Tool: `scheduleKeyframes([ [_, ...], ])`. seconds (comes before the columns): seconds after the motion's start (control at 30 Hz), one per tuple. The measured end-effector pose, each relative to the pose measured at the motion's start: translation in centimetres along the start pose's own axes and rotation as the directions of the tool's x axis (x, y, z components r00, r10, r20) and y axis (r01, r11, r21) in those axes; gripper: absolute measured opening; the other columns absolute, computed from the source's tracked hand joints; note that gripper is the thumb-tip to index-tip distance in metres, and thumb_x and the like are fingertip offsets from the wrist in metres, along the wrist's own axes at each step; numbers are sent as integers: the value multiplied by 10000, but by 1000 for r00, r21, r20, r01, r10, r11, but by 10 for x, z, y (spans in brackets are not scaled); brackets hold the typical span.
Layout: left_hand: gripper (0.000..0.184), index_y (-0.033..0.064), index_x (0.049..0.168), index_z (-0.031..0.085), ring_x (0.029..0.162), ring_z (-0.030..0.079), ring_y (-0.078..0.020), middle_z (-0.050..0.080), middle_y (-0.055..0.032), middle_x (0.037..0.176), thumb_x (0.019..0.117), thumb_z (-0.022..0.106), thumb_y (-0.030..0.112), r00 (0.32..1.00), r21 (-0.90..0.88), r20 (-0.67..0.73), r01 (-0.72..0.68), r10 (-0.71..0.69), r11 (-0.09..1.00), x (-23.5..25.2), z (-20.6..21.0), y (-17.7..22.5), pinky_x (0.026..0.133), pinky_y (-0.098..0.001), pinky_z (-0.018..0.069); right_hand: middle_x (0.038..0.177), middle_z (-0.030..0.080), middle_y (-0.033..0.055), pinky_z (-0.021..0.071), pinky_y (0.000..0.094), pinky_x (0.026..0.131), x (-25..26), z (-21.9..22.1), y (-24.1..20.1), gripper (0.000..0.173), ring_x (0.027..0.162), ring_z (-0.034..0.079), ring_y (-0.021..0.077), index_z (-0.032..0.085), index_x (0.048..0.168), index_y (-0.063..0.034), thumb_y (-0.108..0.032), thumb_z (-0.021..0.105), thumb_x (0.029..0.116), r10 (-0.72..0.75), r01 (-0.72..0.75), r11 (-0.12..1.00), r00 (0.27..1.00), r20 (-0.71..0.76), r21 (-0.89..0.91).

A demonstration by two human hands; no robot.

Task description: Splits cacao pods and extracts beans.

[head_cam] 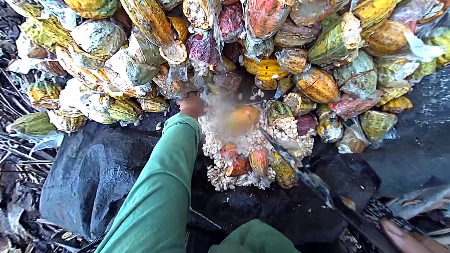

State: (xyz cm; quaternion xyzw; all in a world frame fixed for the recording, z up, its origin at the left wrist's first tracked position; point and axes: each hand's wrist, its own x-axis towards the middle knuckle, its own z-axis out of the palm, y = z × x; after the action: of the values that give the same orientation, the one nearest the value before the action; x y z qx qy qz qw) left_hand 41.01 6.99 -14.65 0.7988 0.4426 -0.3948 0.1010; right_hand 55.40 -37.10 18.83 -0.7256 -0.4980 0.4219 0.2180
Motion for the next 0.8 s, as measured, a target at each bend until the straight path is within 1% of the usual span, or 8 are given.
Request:
scheduleKeyframes([
  [0.13,897,-50,1489,396,1212,565,-553,574,-362,1313,824,818,379,992,-61,122,30,-22,998,-15,11,-13,947,-766,426,1050,641,311,563,457,723,1,-2,-6,468,854,669,389,468,1458,66,-187,514,1067,7,-7,997,1000,-6,-72],
  [0.2,834,-131,1431,408,1192,586,-538,582,-378,1273,865,804,337,986,-159,163,-11,38,987,-28,28,-25,966,-716,459,1045,643,307,567,476,671,1,0,-6,483,810,673,400,455,1485,48,-182,519,1065,66,-65,983,998,2,-173],
  [0.27,701,-153,1282,521,1127,621,-527,618,-368,1191,816,834,265,983,-257,157,-47,89,965,-52,50,-35,935,-707,484,1062,642,287,568,502,641,1,4,-2,511,788,678,406,423,1530,8,-208,505,1074,102,-99,957,995,-4,-272],
  [0.37,653,-132,1188,608,1125,631,-489,645,-333,1168,796,849,331,962,-253,213,-113,169,961,-97,70,-40,956,-682,480,967,644,174,537,440,509,0,23,15,519,646,649,309,455,1538,-93,-343,393,1087,-51,-19,911,986,-159,-411],
  [0.43,740,-129,1232,587,1158,618,-487,629,-335,1214,779,853,393,940,-242,268,-146,211,959,-123,80,-41,975,-684,469,922,654,136,540,438,484,2,33,19,545,606,649,287,495,1519,-118,-389,359,1065,-140,15,883,962,-233,-469],
  [0.53,824,-142,1264,552,1169,612,-492,613,-347,1235,780,845,457,911,-234,291,-229,293,945,-160,79,-44,988,-683,466,992,674,190,584,538,617,5,37,6,537,729,697,376,450,1549,-121,-303,465,1044,-94,17,886,985,-144,-464],
  [0.63,744,-150,1205,588,1124,630,-481,635,-340,1183,817,827,438,865,-295,237,-370,443,881,-196,61,-48,971,-680,467,1125,660,248,565,588,797,10,41,-13,553,910,696,432,376,1589,-136,-206,520,1060,16,-20,895,1000,-13,-446],
  [0.8,527,-64,1209,632,1055,673,-328,687,-233,1122,838,811,264,760,-473,-80,-598,645,646,-276,-2,-46,979,-561,504,1257,625,277,530,604,904,19,54,-31,561,1032,675,451,314,1618,-161,-210,478,1083,40,-51,888,999,-34,-456],
])
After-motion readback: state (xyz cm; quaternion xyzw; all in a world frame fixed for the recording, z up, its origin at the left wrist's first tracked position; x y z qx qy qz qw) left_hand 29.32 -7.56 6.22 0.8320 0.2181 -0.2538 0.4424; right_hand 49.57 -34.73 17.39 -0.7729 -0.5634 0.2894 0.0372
